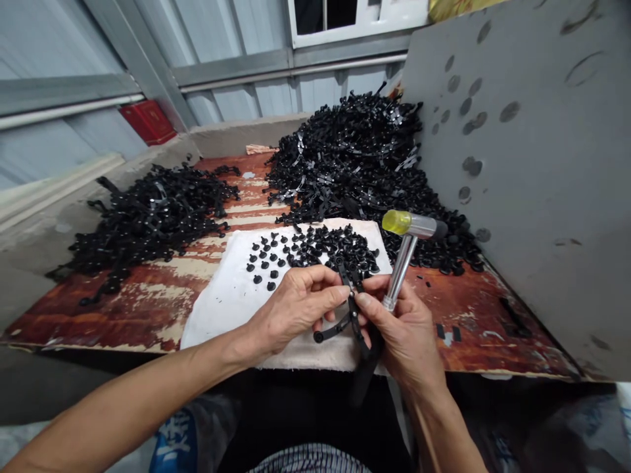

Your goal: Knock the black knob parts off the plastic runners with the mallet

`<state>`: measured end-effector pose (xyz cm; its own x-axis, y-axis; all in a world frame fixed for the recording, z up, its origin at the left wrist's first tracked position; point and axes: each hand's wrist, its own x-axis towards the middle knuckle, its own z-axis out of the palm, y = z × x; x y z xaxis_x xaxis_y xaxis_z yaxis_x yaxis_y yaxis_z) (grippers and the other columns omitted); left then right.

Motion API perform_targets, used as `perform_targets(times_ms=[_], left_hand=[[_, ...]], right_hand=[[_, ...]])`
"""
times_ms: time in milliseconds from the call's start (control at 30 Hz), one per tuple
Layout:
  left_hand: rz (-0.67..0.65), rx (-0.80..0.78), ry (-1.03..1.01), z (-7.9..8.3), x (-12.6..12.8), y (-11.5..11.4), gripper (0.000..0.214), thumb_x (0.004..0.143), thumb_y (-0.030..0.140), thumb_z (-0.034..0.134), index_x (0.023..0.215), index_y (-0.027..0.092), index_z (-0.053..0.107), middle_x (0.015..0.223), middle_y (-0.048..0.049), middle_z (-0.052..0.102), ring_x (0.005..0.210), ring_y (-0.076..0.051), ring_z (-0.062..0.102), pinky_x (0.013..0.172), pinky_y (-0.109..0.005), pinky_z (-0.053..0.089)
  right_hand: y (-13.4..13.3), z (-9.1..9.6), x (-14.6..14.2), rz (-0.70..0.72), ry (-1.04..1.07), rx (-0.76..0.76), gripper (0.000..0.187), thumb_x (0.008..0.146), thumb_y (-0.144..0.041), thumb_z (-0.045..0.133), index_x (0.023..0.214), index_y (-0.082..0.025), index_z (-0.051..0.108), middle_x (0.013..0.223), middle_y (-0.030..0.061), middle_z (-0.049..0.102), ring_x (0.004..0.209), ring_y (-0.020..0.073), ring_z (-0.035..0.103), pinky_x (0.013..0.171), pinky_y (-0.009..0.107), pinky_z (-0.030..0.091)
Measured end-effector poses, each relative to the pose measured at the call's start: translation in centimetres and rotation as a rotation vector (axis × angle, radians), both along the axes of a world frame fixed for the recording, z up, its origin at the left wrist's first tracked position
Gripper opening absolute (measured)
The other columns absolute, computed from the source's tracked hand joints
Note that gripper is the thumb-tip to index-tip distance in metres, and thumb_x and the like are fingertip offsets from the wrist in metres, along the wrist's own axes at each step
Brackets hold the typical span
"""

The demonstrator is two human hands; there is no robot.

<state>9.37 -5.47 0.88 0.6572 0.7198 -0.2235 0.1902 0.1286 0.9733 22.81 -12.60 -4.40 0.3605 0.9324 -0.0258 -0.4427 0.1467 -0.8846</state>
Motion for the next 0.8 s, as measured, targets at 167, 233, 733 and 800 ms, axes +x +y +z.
perform_targets(times_ms=[167, 233, 733, 800], left_hand=[[0.091, -0.137, -0.043, 0.1, 0.8, 0.0, 0.021, 0.077, 0.032, 0.068, 0.074, 0.014, 0.057, 0.057, 0.0029, 0.056, 0.047, -0.005, 0.048, 0.044, -0.015, 0.037], [0.079, -0.156, -0.028, 0.1, 0.9, -0.1, 0.022, 0.079, 0.033, 0.065, 0.072, 0.015, 0.055, 0.057, 0.0023, 0.057, 0.048, -0.005, 0.049, 0.044, -0.015, 0.037], [0.062, 0.472, 0.001, -0.7, 0.8, -0.3, 0.014, 0.084, 0.022, 0.059, 0.072, 0.019, 0.052, 0.059, 0.0061, 0.052, 0.053, -0.006, 0.048, 0.051, -0.018, 0.04], [0.061, 0.531, -0.014, -0.9, 0.8, -0.4, 0.013, 0.085, 0.021, 0.059, 0.073, 0.019, 0.052, 0.06, 0.0061, 0.052, 0.054, -0.006, 0.047, 0.052, -0.018, 0.039]], right_hand=[[-0.1, -0.1, 0.1, 0.024, -0.028, 0.026, 0.026, 0.075, -0.036, 0.076, 0.086, -0.02, 0.059, 0.051, -0.0064, 0.062, 0.031, 0.0059, 0.05, 0.032, 0.013, 0.039], [-0.2, 0.0, 0.1, 0.028, -0.034, 0.029, 0.026, 0.077, -0.038, 0.074, 0.087, -0.019, 0.06, 0.052, -0.0057, 0.063, 0.031, 0.0062, 0.05, 0.032, 0.014, 0.039], [0.1, 0.2, 0.0, 0.01, -0.074, -0.026, 0.027, 0.075, -0.036, 0.074, 0.086, -0.018, 0.058, 0.047, -0.007, 0.059, 0.03, 0.0058, 0.048, 0.032, 0.014, 0.037], [0.1, 0.2, 0.0, 0.013, -0.07, -0.026, 0.027, 0.075, -0.037, 0.074, 0.086, -0.018, 0.057, 0.046, -0.0079, 0.058, 0.03, 0.0057, 0.047, 0.032, 0.014, 0.037]])
